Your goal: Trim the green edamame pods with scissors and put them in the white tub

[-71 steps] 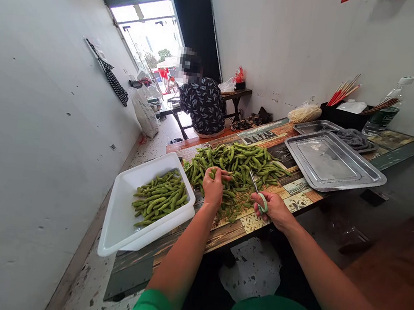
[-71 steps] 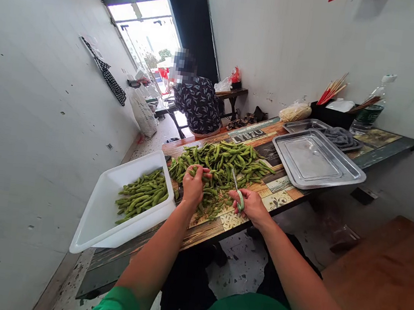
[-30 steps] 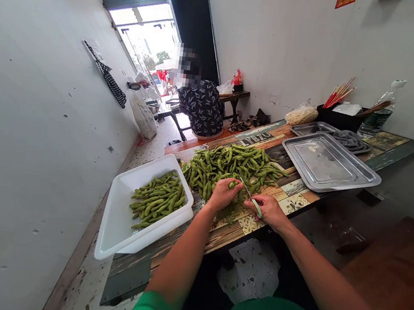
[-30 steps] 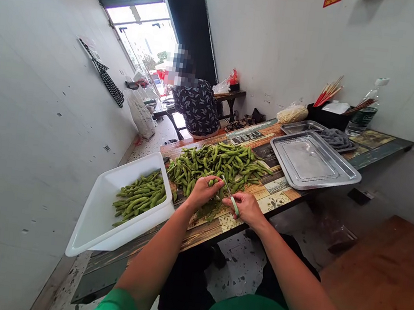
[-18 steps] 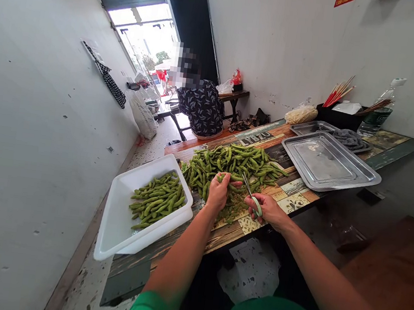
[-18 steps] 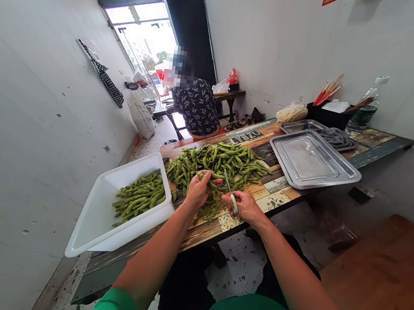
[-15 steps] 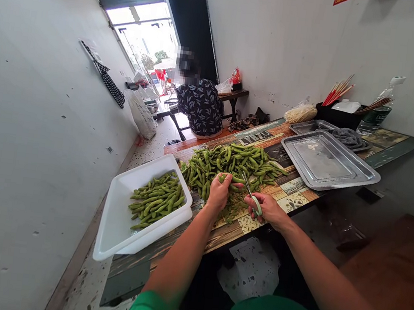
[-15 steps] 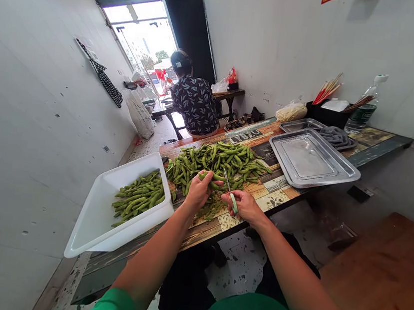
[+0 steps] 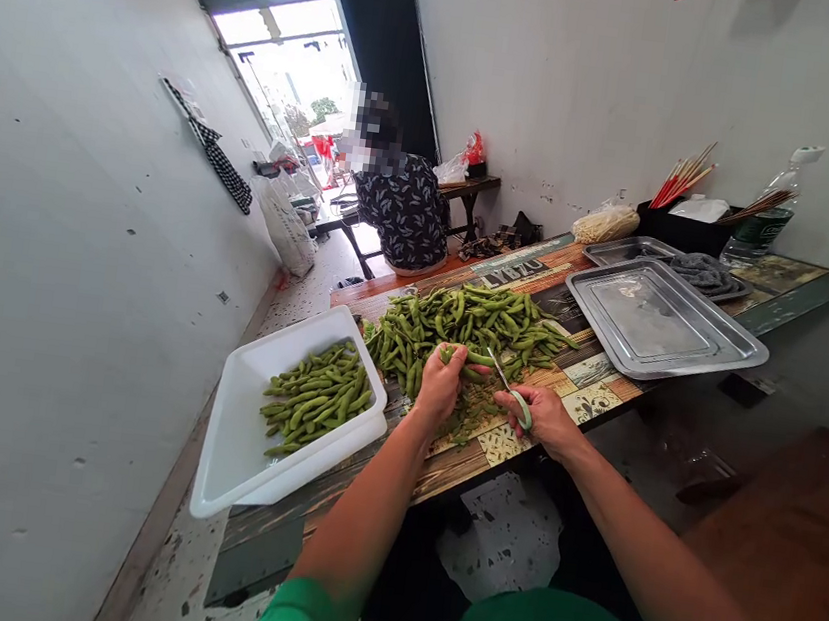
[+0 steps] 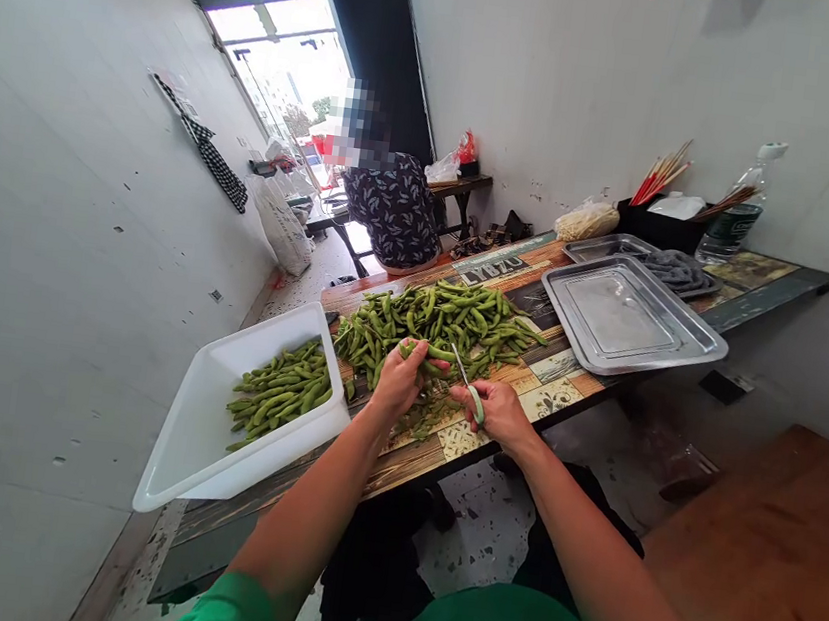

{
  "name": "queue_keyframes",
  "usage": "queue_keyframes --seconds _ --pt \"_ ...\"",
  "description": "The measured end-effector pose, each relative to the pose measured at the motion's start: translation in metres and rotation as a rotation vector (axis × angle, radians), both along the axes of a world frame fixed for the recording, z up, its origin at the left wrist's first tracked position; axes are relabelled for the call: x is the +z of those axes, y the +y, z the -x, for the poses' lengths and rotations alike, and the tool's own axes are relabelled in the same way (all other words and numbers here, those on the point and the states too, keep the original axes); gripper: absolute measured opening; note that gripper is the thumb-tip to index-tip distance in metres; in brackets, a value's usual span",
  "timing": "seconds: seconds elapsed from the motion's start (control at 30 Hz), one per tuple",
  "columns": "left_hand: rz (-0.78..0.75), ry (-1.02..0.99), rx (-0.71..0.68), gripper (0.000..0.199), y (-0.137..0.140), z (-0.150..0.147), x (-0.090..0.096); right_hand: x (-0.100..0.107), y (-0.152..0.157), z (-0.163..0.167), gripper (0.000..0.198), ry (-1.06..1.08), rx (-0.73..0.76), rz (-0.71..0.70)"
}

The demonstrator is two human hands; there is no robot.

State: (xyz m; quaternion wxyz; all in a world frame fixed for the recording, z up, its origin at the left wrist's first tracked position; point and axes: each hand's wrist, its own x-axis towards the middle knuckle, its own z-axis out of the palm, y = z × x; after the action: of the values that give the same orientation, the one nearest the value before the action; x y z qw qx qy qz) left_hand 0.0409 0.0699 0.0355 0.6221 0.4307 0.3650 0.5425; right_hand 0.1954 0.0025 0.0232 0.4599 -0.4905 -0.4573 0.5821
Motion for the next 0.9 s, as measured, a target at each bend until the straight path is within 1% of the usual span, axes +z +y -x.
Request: queue_keyframes --seconds 0.1,0.2,0.27,0.3,0.37,0.43,0.47,0.5,0.57,0.63,0.67,0.73,0.83,0.9 --pt "0.093 -0.069 0.098 0.025 0.008 0.011 0.010 -0.003 0.003 -0.001 0.042 0.070 -0.042 0.029" --pt "0.203 -0.136 0.136 0.018 0.017 0.024 0.015 -0.005 0.005 -0.003 0.045 0.111 -0.051 0.041" --pt "0.194 -0.088 0.171 0.017 0.020 0.029 0.014 -0.005 0.006 -0.004 0.046 0.110 -0.041 0.039" --pt "0.147 -0.011 0.204 0.018 0.021 0.030 0.011 -0.004 0.005 -0.003 0.046 0.106 -0.038 0.038" --pt "-0.040 0.265 0.273 0.019 0.020 0.028 0.004 -0.003 0.004 -0.003 0.046 0.098 -0.036 0.035" --pt "-0.273 0.658 0.316 0.015 0.018 0.023 -0.004 -0.002 0.004 -0.001 0.045 0.092 -0.028 0.041" --pt "-0.361 0.863 0.317 0.011 0.017 0.019 -0.007 -0.002 0.003 -0.001 0.044 0.088 -0.022 0.044" --pt "-0.418 1.048 0.310 0.007 0.016 0.016 -0.010 -0.002 0.003 -0.001 0.043 0.082 -0.012 0.047" --pt "-0.436 1.330 0.292 0.006 0.016 0.008 -0.014 -0.002 0.002 -0.001 0.041 0.063 0.009 0.043" --pt "-0.405 1.483 0.290 0.008 0.018 0.001 -0.016 -0.001 0.002 -0.001 0.040 0.036 0.024 0.031" --pt "-0.390 1.521 0.297 0.010 0.019 -0.002 -0.016 -0.001 0.002 -0.001 0.040 0.023 0.028 0.028" --pt "-0.355 1.535 0.314 0.012 0.021 -0.004 -0.016 0.000 0.002 0.000 0.040 0.001 0.029 0.026" --pt "-0.337 1.433 0.342 0.013 0.024 -0.003 -0.016 -0.001 0.003 0.002 0.040 -0.022 0.020 0.032" --pt "-0.378 1.325 0.365 0.013 0.024 -0.001 -0.016 -0.002 0.004 0.003 0.040 -0.038 0.019 0.031"
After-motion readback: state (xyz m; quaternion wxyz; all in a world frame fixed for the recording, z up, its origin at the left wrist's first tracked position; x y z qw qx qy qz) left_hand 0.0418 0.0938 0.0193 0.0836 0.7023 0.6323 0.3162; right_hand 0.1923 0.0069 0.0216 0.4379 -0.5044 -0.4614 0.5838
